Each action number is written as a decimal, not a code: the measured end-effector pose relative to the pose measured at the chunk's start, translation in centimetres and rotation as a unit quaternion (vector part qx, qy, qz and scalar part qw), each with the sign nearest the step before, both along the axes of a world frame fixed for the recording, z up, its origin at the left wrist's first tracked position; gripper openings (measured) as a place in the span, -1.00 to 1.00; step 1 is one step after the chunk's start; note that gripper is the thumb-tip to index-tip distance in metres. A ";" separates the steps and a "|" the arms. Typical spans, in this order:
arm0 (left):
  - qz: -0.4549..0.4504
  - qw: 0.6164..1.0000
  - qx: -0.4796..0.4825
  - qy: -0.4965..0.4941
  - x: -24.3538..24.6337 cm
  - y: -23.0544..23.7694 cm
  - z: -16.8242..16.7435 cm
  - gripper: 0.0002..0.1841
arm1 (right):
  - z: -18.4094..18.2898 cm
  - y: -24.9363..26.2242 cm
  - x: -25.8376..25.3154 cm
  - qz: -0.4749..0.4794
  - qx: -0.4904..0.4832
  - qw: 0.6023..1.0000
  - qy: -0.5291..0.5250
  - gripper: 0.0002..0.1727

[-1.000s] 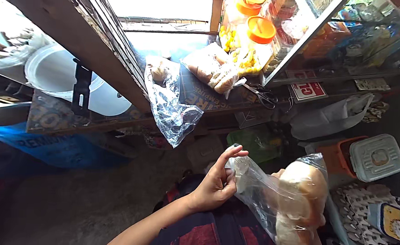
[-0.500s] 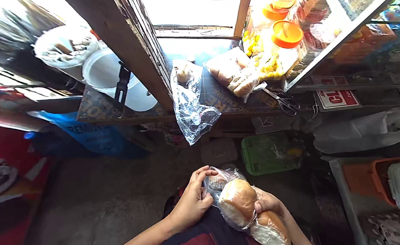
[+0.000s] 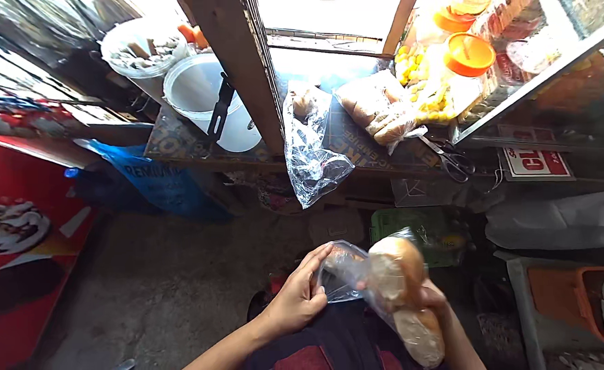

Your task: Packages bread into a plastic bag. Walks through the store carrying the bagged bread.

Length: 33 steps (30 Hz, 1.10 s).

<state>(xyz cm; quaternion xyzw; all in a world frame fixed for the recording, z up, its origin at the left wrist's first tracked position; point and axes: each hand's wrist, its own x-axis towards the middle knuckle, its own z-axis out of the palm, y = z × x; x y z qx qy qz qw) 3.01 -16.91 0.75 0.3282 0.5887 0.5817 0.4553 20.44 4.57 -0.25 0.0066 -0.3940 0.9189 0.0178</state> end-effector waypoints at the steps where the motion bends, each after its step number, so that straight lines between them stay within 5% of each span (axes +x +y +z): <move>1: -0.009 1.000 0.014 0.017 0.0 0.2 -0.1 -0.16 | 0.5 0.4 0.0 -0.014 0.004 1.000 0.024 -0.44; 10: 0.014 0.998 0.064 0.000 0.4 1.2 -0.2 -0.17 | 6.3 1.3 -1.6 -0.169 0.046 0.981 0.085 -0.54; 15: 0.023 0.996 0.086 0.007 0.5 0.9 -0.6 -0.16 | 9.8 4.9 -4.6 -0.207 0.186 0.950 0.140 -0.58; 21: 0.020 0.993 0.114 0.031 0.7 -0.3 -1.3 -0.19 | 14.7 7.5 -14.9 -0.258 0.394 0.872 0.134 -0.65; 26: 0.039 0.991 0.126 0.025 0.6 -1.3 -1.1 -0.18 | 11.5 9.3 -23.8 -0.219 0.420 0.877 -0.073 -0.43; 29: 0.053 0.988 0.140 0.028 0.3 -2.0 -1.1 -0.20 | 9.1 9.6 -24.4 -0.204 0.558 0.782 -0.190 -0.11; 31: 0.071 0.986 0.150 0.021 0.2 -2.2 -1.1 -0.21 | 8.8 8.3 -21.7 -0.236 0.620 0.733 -0.150 -0.16; 33: 0.090 0.984 0.154 0.016 0.1 -2.3 -1.0 -0.21 | 7.9 5.8 -16.9 -0.236 0.628 0.739 -0.065 -0.35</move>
